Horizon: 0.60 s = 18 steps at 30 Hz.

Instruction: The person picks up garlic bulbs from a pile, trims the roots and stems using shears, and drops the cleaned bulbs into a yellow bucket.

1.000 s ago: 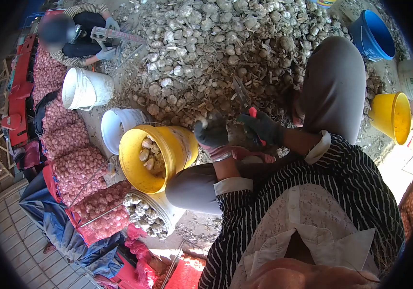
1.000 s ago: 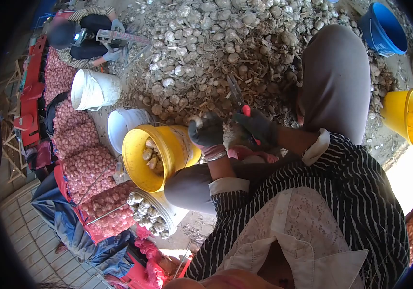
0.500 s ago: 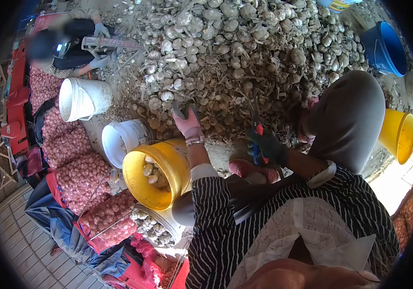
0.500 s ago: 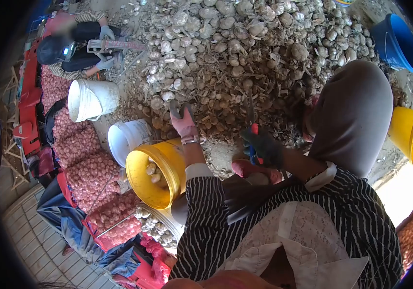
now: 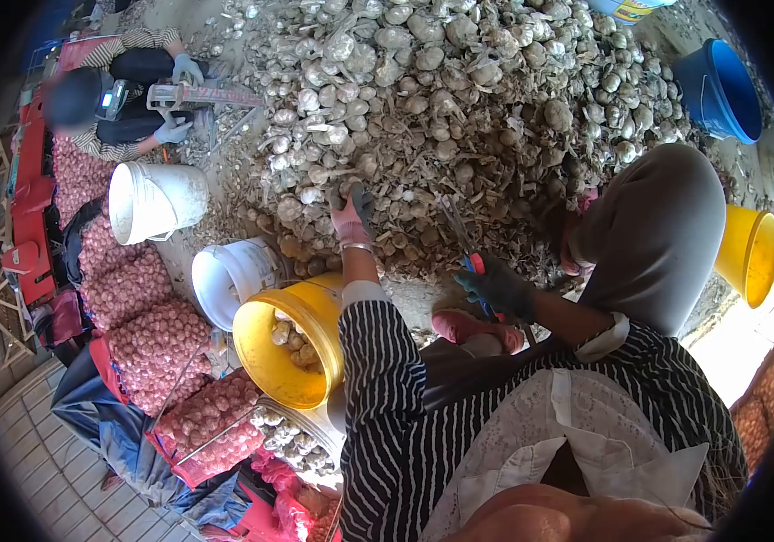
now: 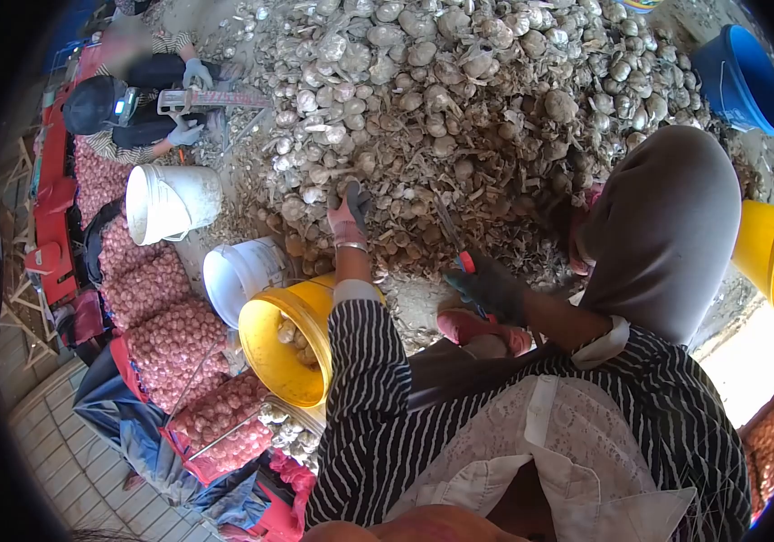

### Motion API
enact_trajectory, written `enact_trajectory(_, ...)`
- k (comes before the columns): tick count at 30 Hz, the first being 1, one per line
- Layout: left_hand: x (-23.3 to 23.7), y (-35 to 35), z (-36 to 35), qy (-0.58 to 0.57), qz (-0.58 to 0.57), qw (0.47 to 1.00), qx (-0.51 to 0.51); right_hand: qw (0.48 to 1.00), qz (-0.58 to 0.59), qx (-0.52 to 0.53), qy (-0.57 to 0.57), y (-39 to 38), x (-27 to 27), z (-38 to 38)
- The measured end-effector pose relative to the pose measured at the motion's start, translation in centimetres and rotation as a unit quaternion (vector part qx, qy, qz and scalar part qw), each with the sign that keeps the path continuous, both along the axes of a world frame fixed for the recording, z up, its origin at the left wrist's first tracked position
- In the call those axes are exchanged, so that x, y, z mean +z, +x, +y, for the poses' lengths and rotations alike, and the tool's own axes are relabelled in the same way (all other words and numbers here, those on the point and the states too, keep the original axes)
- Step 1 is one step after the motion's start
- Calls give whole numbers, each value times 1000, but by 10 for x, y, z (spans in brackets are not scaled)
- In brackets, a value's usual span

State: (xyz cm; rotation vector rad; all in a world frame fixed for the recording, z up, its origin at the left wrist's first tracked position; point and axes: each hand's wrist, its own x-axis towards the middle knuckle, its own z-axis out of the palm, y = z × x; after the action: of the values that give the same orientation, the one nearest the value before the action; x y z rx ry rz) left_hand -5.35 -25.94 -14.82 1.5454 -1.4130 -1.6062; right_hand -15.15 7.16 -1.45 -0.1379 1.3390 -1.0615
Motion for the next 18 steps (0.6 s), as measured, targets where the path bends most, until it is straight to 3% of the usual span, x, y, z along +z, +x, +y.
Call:
enact_trajectory(1,50,-8,50,124,150,977,86,999,26,22,-11,-6,12,0)
enact_trajectory(2,55,5,71,122,149,977,89,997,51,45,-20,-7,20,1)
enact_trajectory(3,58,16,88,210,349,911,61,997,51,48,-21,-5,19,2)
enact_trajectory(4,64,22,105,285,533,796,28,990,119,67,-45,-4,17,5)
enact_trajectory(5,69,25,124,282,536,795,29,976,187,86,-68,-3,14,7)
enact_trajectory(6,85,23,146,294,553,775,84,975,189,88,-70,-1,8,9)
enact_trajectory(8,116,15,176,318,568,735,189,927,345,139,-50,3,0,13)
enact_trajectory(12,113,33,211,336,618,708,72,917,349,184,-63,-4,23,17)
enact_trajectory(15,121,38,229,364,643,667,96,885,397,229,-83,-4,30,23)
enact_trajectory(16,124,39,235,361,645,666,96,849,463,237,-94,-3,28,26)
enact_trajectory(17,128,41,241,339,608,708,123,809,525,242,-104,-3,27,29)
enact_trajectory(18,135,40,247,315,567,746,150,808,527,243,-107,-3,28,29)
